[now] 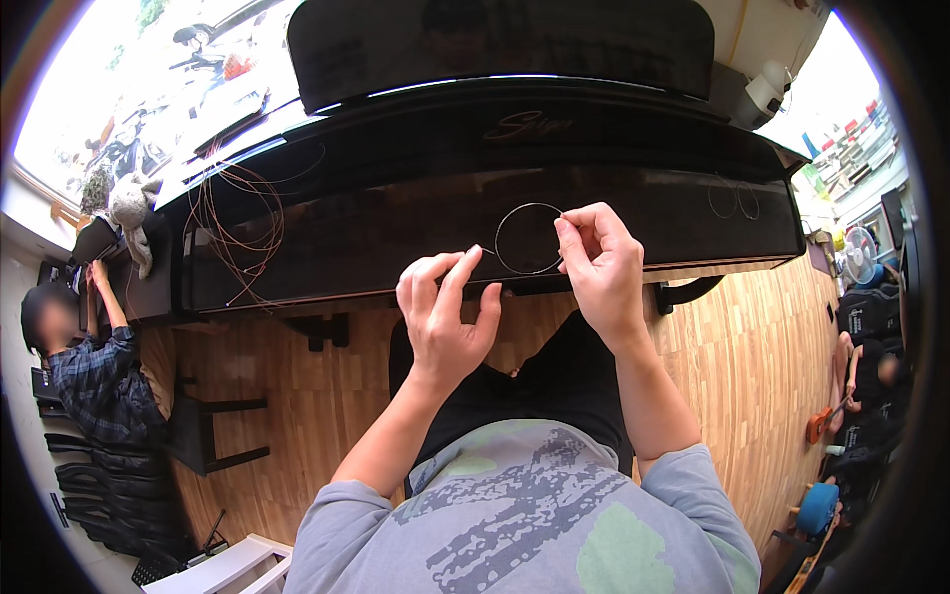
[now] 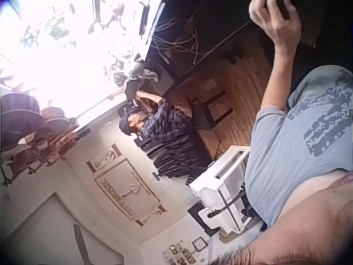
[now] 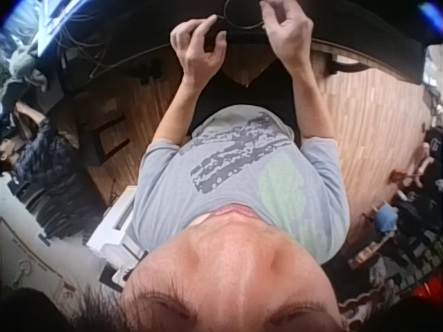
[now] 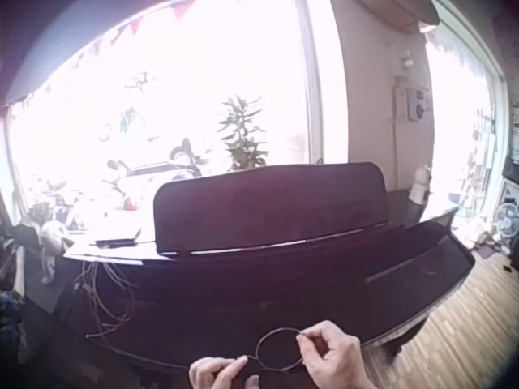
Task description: The person repeatedly bends and twists a thin metal wire by hand, forming loops and small hooks. They place a finished loop on the piano surface and continue shaping additional wire pieces.
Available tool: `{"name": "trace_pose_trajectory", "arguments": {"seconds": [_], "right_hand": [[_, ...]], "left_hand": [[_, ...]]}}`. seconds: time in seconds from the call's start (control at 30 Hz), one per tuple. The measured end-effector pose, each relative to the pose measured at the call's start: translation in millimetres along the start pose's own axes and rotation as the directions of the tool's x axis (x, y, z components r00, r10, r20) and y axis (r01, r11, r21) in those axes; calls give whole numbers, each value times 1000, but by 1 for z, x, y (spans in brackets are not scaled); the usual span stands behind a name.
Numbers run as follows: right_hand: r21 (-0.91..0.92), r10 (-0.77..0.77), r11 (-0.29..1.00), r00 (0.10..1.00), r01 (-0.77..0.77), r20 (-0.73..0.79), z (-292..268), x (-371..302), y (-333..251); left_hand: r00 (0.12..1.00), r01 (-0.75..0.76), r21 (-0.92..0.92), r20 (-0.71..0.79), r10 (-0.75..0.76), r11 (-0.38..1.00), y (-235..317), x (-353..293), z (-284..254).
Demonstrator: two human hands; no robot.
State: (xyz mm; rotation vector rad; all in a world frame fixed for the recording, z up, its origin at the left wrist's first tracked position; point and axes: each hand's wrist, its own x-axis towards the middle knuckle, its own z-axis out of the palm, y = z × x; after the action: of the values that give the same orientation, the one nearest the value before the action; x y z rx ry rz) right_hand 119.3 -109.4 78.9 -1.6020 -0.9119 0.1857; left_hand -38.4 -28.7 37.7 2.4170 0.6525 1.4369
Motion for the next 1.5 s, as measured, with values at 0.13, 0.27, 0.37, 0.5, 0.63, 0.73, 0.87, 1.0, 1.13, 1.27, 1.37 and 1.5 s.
{"name": "trace_pose_trajectory", "arguments": {"seconds": [0.13,0.27,0.37,0.5,0.63,0.73,0.87,1.0,1.13,1.27,1.37,1.5], "right_hand": [[1,-9,1000,1000,9,2,1,-2,0],[15,-9,1000,1000,9,10,4,-7,-1],[19,-27,999,999,26,24,6,-8,1],[10,-47,999,998,47,28,6,-8,1],[-17,-48,999,998,49,40,5,-8,0],[-16,-47,999,998,48,46,7,-9,2],[-15,-46,999,997,47,58,9,-10,5],[-15,-50,999,996,52,67,11,-11,5],[-8,-48,999,996,49,70,13,-12,6],[1,-51,999,996,51,72,13,-12,6],[39,-30,999,998,28,59,13,-10,5],[137,64,987,992,-78,108,5,-5,6]], "left_hand": [[988,119,-58,107,-112,991,8,0,4],[943,315,-307,209,-260,898,13,2,11],[885,461,-501,316,-342,732,12,2,16],[790,588,-751,451,-416,301,13,1,23],[762,568,-818,480,-434,93,11,0,27],[773,526,-847,443,-454,70,12,0,29],[744,501,-865,449,-495,-32,16,1,29],[748,468,-881,435,-502,-66,15,0,30],[735,426,-886,457,-501,-184,17,0,29],[726,407,-869,494,-478,-280,17,-1,29],[736,423,-834,544,-403,-354,13,-4,30],[761,453,-817,563,-324,-355,13,-4,29]]}}
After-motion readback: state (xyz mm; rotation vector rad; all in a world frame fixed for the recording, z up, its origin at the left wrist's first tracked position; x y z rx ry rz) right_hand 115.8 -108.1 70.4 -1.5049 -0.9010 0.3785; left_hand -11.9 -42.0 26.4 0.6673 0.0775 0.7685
